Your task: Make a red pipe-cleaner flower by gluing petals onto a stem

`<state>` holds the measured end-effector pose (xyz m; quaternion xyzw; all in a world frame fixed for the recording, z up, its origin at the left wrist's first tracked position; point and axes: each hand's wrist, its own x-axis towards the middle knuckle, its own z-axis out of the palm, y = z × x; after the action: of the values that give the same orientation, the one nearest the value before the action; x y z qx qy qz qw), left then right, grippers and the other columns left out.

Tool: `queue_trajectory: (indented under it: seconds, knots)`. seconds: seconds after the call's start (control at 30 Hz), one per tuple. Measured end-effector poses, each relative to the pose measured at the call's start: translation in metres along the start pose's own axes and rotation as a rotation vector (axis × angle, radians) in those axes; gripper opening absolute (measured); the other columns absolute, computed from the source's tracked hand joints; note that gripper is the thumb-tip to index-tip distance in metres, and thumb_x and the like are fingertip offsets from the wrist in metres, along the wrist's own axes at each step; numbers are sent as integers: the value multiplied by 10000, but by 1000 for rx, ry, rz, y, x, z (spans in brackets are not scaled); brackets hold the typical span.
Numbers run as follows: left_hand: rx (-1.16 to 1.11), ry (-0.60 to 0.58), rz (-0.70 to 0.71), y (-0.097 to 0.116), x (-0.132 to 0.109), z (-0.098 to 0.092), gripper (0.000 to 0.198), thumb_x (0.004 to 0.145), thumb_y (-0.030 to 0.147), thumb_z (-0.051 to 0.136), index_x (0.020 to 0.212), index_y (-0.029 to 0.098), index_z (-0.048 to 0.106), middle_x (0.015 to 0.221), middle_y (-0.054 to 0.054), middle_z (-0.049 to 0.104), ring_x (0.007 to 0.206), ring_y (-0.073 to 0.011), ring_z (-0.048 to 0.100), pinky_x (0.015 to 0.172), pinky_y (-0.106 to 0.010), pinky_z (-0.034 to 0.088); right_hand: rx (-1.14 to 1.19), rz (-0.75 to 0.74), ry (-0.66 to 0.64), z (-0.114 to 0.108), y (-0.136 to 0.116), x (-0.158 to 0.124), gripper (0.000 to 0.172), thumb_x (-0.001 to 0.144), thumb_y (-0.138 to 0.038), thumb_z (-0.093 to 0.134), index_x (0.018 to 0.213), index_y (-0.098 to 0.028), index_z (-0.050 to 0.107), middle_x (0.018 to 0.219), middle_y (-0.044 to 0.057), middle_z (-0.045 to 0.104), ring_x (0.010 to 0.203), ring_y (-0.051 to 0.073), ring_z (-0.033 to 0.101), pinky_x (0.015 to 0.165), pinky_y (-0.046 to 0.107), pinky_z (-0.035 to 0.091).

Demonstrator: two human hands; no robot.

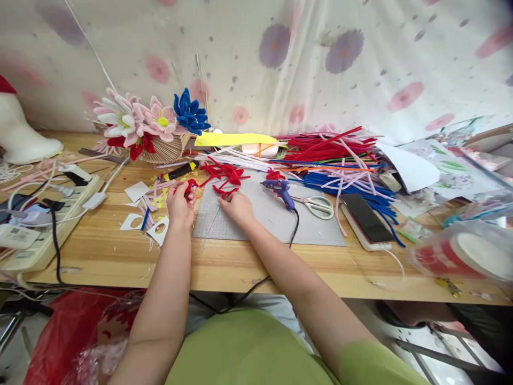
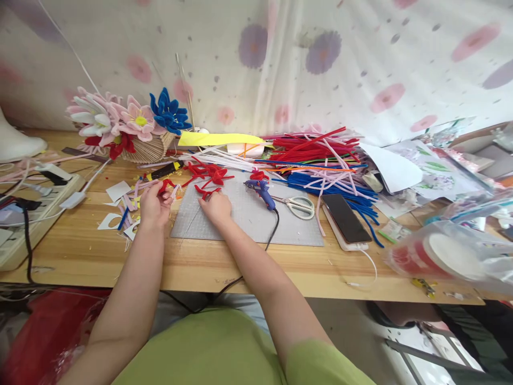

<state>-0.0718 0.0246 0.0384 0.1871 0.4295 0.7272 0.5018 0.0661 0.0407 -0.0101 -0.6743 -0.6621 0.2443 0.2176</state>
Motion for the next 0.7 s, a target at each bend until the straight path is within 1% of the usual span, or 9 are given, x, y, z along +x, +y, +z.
queue_trajectory:
  seconds: [0.07, 0.17, 0.23, 0.3, 0.4, 0.5, 0.63, 0.67, 0.7]
  knots:
    - [5, 10, -7, 1, 0, -1, 165, 657, 117, 612, 717, 184, 472, 503, 49, 542, 388, -28, 402, 368, -122, 234, -41, 12, 41, 8, -6, 2, 361, 779, -497, 554, 859, -152, 623, 1041, 166, 636, 1026, 296, 572, 848, 401, 436]
    - [14, 12, -24, 1, 1, -1, 167, 659, 125, 625, 701, 180, 473, 504, 51, 537, 388, -25, 404, 368, -122, 241, -23, -14, 42, 13, -9, 5, 221, 781, -370, 547, 834, -163, 604, 1016, 151, 640, 1025, 286, 572, 852, 400, 442]
    - [10, 13, -33, 1, 2, -1, 174, 658, 125, 634, 697, 179, 473, 508, 54, 534, 386, -22, 406, 367, -122, 242, 83, -28, 36, 10, -9, 8, 101, 778, -273, 531, 783, -181, 572, 972, 112, 644, 972, 250, 589, 820, 373, 452]
    - [-15, 21, -34, 3, 2, -1, 168, 666, 118, 627, 701, 180, 475, 507, 55, 530, 380, -22, 404, 364, -122, 240, 300, -9, 7, 2, -9, 11, 26, 776, -212, 516, 763, -192, 526, 901, 66, 638, 838, 187, 608, 728, 318, 466]
    - [-78, 33, -38, 9, 2, -1, 149, 696, 115, 606, 691, 174, 470, 511, 52, 519, 379, -17, 398, 357, -118, 238, 760, 63, -151, -20, -10, 12, 52, 781, -163, 496, 796, -201, 463, 792, 4, 619, 540, 76, 505, 505, 208, 390]
    - [-149, 35, -81, 13, 1, -1, 139, 725, 111, 581, 675, 167, 464, 517, 48, 506, 383, -8, 392, 348, -105, 237, 1087, 55, -336, -45, -9, 6, 82, 778, -189, 544, 817, -191, 472, 701, -19, 608, 434, 31, 343, 391, 157, 220]
    - [-198, 54, -139, 15, -1, -2, 124, 752, 98, 538, 666, 158, 473, 510, 48, 485, 373, -5, 377, 329, -94, 240, 1183, 22, -610, -73, 2, 4, 193, 753, -306, 640, 757, -168, 506, 629, -16, 590, 410, 20, 267, 354, 159, 104]
    - [-204, 65, -152, 15, -1, -2, 124, 759, 92, 519, 663, 155, 474, 505, 46, 481, 369, -6, 371, 324, -93, 242, 1183, 31, -637, -78, 6, 7, 196, 759, -303, 640, 739, -163, 504, 607, -20, 576, 402, 17, 247, 350, 158, 98]
    - [-208, 78, -164, 15, -1, -3, 127, 764, 85, 500, 660, 153, 474, 498, 44, 477, 364, -7, 363, 319, -92, 243, 1196, 55, -600, -83, 11, 12, 182, 772, -286, 630, 733, -161, 502, 577, -32, 549, 392, 15, 228, 347, 156, 94]
